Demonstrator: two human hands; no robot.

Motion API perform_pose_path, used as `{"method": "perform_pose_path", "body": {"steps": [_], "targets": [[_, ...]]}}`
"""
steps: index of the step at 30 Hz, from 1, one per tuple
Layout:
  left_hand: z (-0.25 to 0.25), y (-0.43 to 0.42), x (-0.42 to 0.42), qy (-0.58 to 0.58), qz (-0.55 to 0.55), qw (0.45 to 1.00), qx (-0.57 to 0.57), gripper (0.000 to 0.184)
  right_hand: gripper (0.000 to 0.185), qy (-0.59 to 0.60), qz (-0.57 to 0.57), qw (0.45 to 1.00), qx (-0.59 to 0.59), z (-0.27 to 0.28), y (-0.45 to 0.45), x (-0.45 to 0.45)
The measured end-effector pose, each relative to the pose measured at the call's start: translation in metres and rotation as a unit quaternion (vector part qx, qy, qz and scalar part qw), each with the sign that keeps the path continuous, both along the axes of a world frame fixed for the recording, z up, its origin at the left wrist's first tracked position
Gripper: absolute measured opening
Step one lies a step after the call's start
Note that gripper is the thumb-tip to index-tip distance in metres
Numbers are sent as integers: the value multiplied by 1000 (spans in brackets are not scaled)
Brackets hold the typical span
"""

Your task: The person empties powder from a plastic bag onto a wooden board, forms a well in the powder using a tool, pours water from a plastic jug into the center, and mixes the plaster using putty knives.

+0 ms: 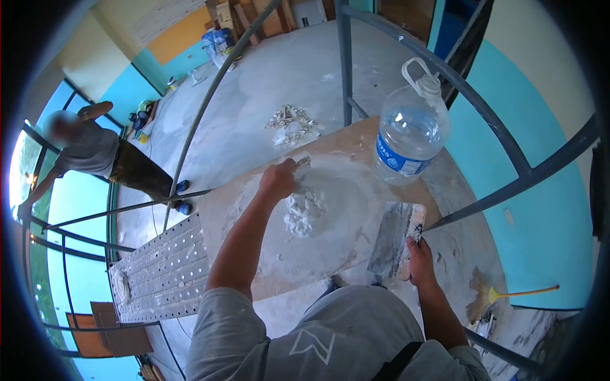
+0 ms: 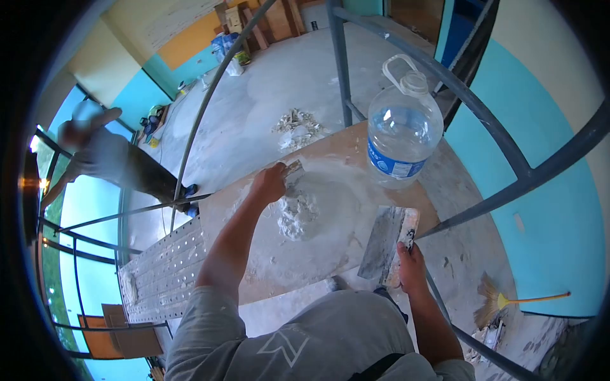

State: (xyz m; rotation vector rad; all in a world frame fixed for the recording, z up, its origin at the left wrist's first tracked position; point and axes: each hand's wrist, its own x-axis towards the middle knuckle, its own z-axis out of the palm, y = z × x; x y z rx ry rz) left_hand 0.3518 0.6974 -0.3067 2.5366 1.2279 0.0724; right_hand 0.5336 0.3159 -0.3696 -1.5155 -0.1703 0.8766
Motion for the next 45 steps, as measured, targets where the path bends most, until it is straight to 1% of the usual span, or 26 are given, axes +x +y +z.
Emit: {"method": "perform_pose_path", "body": {"steps": [1,4,6,10,13,16,20,22,23,25,26,28,30,31,33,34,35,36,37,38,39,40,41,42,44,45], "targets": [[-2,3,11,3,-10,1000,-3,37,35,-6,-10,1000,-13,4,-1,-2],[1,-4,42,15,-123,992,-27,38,35,12,-4,1000,2,10,-3,-10],[7,-13,54,50,-193,979,-30,40,34,0,-1,1000,14,11,-3,-16],[8,-18,45,87,-316,945,9,40,29,3,7,1000,-2,0,0,-18],[18,-23,21,126,-363,923,42,37,27,10,10,1000,0,1,5,-19],[23,-11,3,110,-346,932,22,37,29,-24,43,998,-36,2,5,-15],[42,14,-3,59,-256,964,37,38,32,-28,61,997,-41,7,8,-12],[32,23,-4,90,-210,972,48,38,33,-28,75,995,-58,-3,12,-9],[25,27,-6,105,-187,975,55,37,33,-46,76,995,-46,-8,17,-10],[10,27,-14,104,-174,977,61,36,35,-81,75,994,-25,-12,23,-11],[1,23,-19,104,-169,978,61,35,34,-90,97,991,-35,-9,25,-8],[4,-2,-30,132,-163,976,59,31,33,-105,141,983,-59,3,29,-6],[-1,-20,-41,150,-165,972,68,30,33,-123,140,981,-54,3,36,-3],[-4,-29,-49,133,-154,977,56,31,33,-130,140,980,-50,2,39,-4],[-1,-41,-66,92,-139,986,23,32,34,-155,170,964,-136,-4,36,4],[6,-44,-76,52,-111,992,0,32,34,-177,191,952,-163,-6,49,8],[13,-50,-89,11,-80,997,-18,33,35,-192,174,958,-124,6,58,3],[22,-57,-97,-15,-11,999,-32,34,35,-204,157,963,-81,15,65,-3],[31,-67,-109,-45,56,996,-49,35,36,-187,164,967,-52,-3,71,2],[40,-76,-125,-97,114,987,-53,35,37,-169,170,970,-30,-16,82,12],[42,-88,-137,-150,167,972,-66,36,37,-163,183,969,-31,-15,99,14],[26,-87,-151,-144,218,961,-89,37,37,-157,193,968,-39,-17,106,18],[-4,-89,-169,-209,268,932,-128,36,37,-151,200,967,-54,-20,108,21],[-38,-92,-189,-271,315,894,-166,35,36,-159,227,957,-93,-26,114,27],[-82,-109,-222,-377,377,814,-229,31,35,-131,216,965,-71,-40,129,26],[-92,-117,-234,-420,397,773,-262,29,35,-117,213,968,-58,-45,140,23]]}}
